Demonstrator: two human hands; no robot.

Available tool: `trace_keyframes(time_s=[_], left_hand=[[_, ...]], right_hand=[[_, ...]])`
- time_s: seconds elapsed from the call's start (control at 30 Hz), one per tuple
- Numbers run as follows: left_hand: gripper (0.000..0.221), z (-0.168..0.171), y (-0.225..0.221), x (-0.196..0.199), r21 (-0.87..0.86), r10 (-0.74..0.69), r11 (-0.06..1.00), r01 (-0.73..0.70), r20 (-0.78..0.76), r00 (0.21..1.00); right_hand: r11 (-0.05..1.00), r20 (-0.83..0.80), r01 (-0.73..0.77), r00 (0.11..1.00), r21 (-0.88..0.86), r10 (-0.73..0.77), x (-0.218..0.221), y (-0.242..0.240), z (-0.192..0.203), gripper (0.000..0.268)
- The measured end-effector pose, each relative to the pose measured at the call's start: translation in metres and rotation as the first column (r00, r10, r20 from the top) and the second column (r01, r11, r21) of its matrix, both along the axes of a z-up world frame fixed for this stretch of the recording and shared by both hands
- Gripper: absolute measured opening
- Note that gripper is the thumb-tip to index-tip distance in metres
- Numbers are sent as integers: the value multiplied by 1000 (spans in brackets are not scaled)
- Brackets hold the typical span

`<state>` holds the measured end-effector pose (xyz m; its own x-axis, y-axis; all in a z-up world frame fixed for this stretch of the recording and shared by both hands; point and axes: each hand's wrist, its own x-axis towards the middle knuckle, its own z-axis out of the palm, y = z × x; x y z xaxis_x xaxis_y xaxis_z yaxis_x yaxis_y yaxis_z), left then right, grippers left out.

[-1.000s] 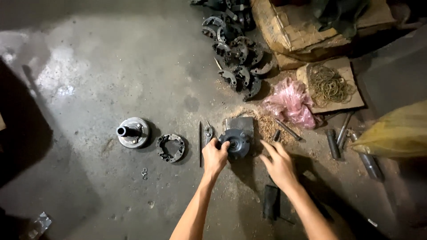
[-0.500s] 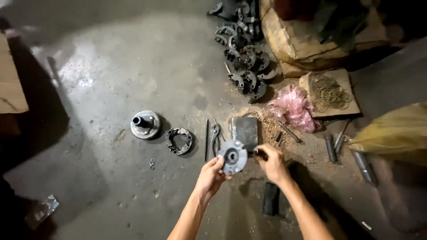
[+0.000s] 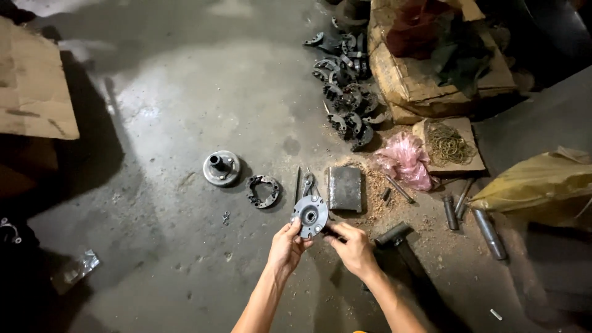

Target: Disassembling and inspecting motorcycle clutch and mechanical components on a workshop floor.

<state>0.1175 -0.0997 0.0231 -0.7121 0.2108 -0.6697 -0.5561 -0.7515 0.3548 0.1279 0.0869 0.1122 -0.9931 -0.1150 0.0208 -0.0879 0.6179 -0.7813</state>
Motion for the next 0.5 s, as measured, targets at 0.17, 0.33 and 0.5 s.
trace_keyframes(time_s=[0.17,0.33,0.5], left_hand=[[24,2,4,9,-31,-14,999,14,-2,1000],[35,28,3,4,-222,-256,939,263,63,965],[68,22,2,-24,-595,-428,709,378,62,902]], right_hand=[[1000,-4,-7,1000,-2,7,7,-5,6,23],[990,122,102,988,-101,-90,8,4,0,28],[987,136,80,989,-138,-61,4,36,-44,40]])
